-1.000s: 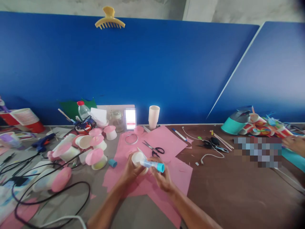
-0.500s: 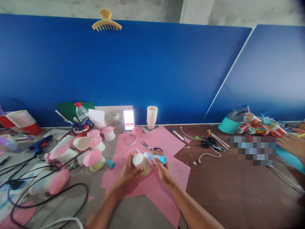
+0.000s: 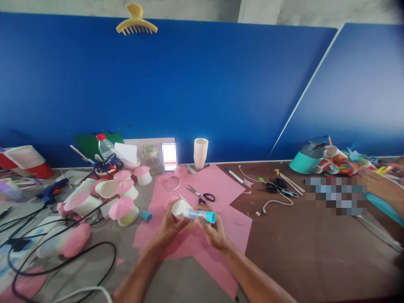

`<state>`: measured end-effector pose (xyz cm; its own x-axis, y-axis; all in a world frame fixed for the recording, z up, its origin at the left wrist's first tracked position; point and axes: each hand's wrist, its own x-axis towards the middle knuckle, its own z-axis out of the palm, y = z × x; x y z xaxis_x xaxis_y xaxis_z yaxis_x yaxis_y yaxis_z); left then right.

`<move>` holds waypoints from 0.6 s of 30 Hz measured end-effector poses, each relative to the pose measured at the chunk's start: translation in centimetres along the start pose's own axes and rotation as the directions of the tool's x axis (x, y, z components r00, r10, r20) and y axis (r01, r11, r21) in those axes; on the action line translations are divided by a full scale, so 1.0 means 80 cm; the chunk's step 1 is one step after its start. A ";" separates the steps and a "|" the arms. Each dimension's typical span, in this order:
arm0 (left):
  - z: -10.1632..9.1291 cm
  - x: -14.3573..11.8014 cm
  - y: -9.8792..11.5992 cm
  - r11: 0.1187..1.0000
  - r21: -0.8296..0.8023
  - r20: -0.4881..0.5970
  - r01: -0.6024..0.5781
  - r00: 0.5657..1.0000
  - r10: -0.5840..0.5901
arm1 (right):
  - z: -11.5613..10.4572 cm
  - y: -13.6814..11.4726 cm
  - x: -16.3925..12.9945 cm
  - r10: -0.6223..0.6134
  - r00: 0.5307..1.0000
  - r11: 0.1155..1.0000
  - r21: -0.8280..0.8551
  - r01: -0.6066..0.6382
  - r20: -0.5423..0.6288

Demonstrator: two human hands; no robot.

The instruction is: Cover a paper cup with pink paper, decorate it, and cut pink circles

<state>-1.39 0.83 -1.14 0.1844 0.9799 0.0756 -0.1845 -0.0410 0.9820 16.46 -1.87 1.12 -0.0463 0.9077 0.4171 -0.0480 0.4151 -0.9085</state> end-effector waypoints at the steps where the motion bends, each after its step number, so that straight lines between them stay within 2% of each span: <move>1: 0.000 0.000 0.000 1.000 0.016 -0.003 0.011 1.000 -0.011 | -0.001 0.001 0.002 0.009 1.000 1.000 -0.002 -0.009 -0.025; 7: -0.004 -0.013 -0.003 0.992 0.049 0.085 0.112 0.990 -0.116 | -0.007 0.014 0.015 0.091 0.986 0.995 0.053 -0.085 -0.137; 14: 0.002 -0.015 0.004 0.993 0.015 0.078 0.119 0.990 -0.120 | 0.002 0.032 0.019 0.159 0.946 0.985 0.117 -0.130 -0.282; 18: 0.002 -0.011 0.005 0.993 -0.051 0.047 0.104 0.994 -0.101 | 0.003 0.038 0.019 0.192 0.935 0.979 0.129 -0.160 -0.298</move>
<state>-1.45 -0.09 -0.80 0.2475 0.9688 -0.0161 -0.2130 0.0706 0.9745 15.99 0.72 -0.98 0.2445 0.9470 0.2083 -0.1680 0.2529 -0.9528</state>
